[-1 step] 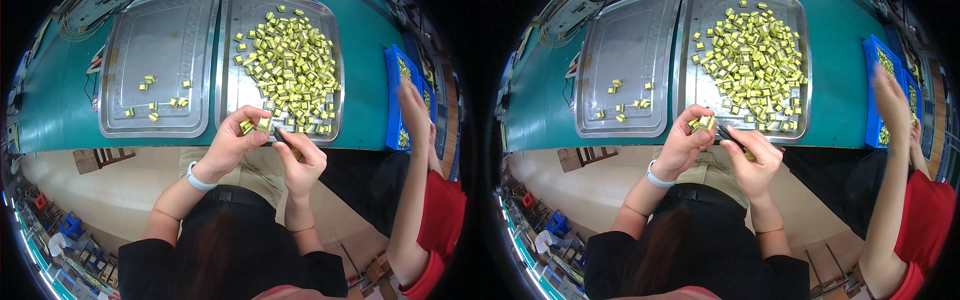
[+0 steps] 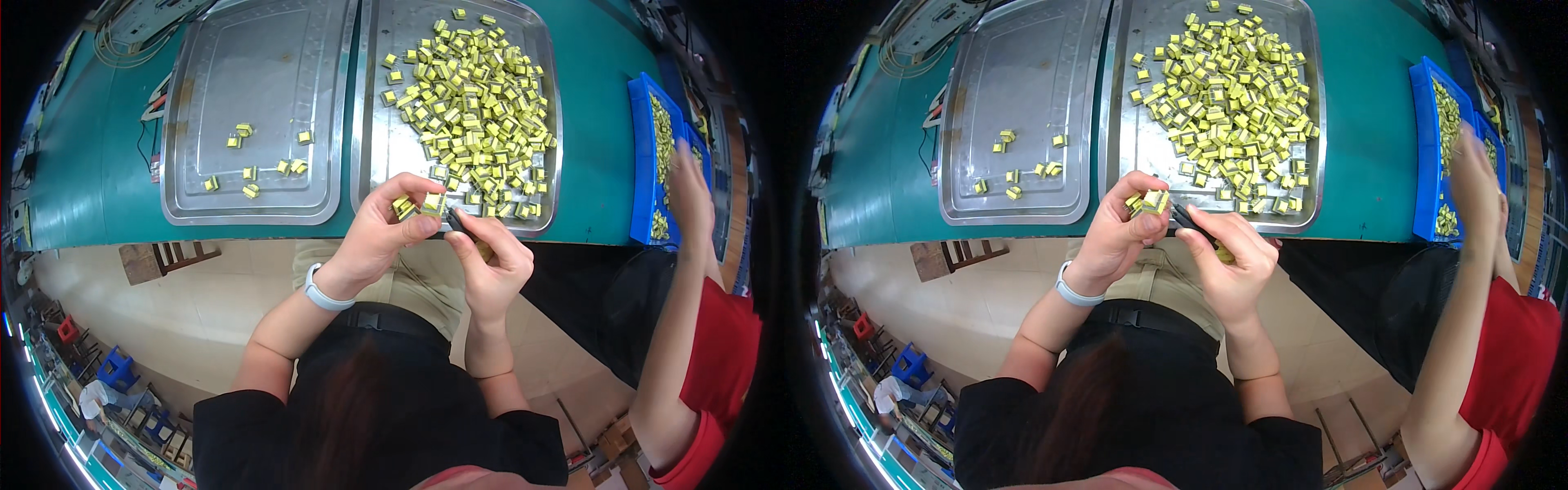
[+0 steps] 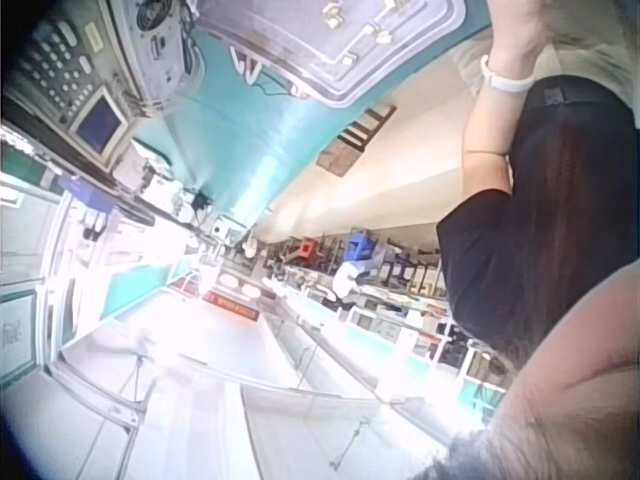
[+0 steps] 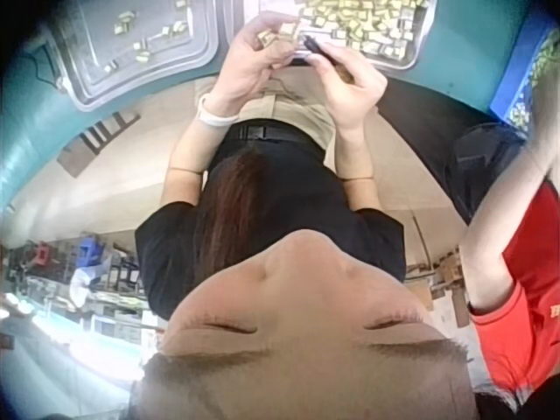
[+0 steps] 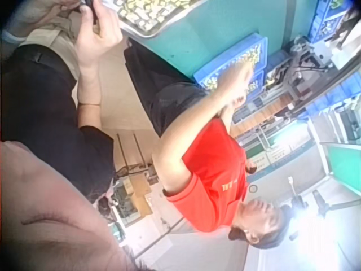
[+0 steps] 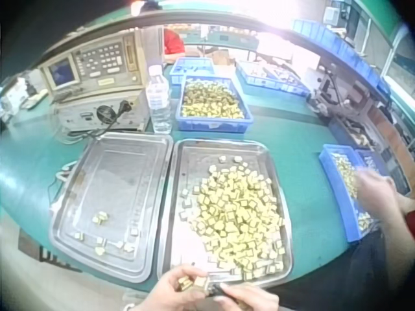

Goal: Inspecting and sorting small yellow plastic components on a metal tray at a factory workbench.

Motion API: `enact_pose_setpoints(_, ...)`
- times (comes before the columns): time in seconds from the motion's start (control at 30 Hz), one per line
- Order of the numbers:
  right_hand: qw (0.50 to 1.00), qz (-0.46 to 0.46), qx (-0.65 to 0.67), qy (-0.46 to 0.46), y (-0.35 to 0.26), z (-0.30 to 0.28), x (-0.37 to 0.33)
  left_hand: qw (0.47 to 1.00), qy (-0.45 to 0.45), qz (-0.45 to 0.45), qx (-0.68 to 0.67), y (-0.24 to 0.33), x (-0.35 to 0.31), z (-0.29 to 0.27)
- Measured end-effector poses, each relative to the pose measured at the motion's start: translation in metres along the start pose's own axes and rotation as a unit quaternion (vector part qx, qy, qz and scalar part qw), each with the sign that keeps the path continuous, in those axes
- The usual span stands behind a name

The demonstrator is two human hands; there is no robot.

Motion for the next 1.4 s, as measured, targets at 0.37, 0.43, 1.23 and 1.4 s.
enact_pose_setpoints(0.37, 1.000, 0.000, -0.013, 0.007, 0.001, -0.005, 0.000, 1.000, -0.001, -0.014, -0.012, -0.007, 0.003, 0.002)
enact_pose_setpoints(0.43, 1.000, -0.009, -0.012, 0.007, 0.002, -0.004, 0.000, 1.000, -0.003, -0.012, -0.011, -0.007, 0.003, 0.002)
enact_pose_setpoints(1.23, 0.967, -0.227, -0.106, -0.040, -0.012, -0.005, 0.016, 0.994, -0.017, -0.080, 0.068, 0.008, -0.005, 0.015)
enact_pose_setpoints(1.4, 0.965, -0.234, -0.117, -0.032, -0.011, -0.007, 0.015, 0.993, -0.022, -0.089, 0.071, 0.007, -0.006, 0.017)
Point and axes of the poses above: each hand's wrist, its own x-axis towards the middle knuckle, its own z-axis out of the palm, y = z × x, the point moved 5 cm from there along x, towards the middle knuckle, and after that the axes turned 13 degrees about y, right-handed, at the moved point
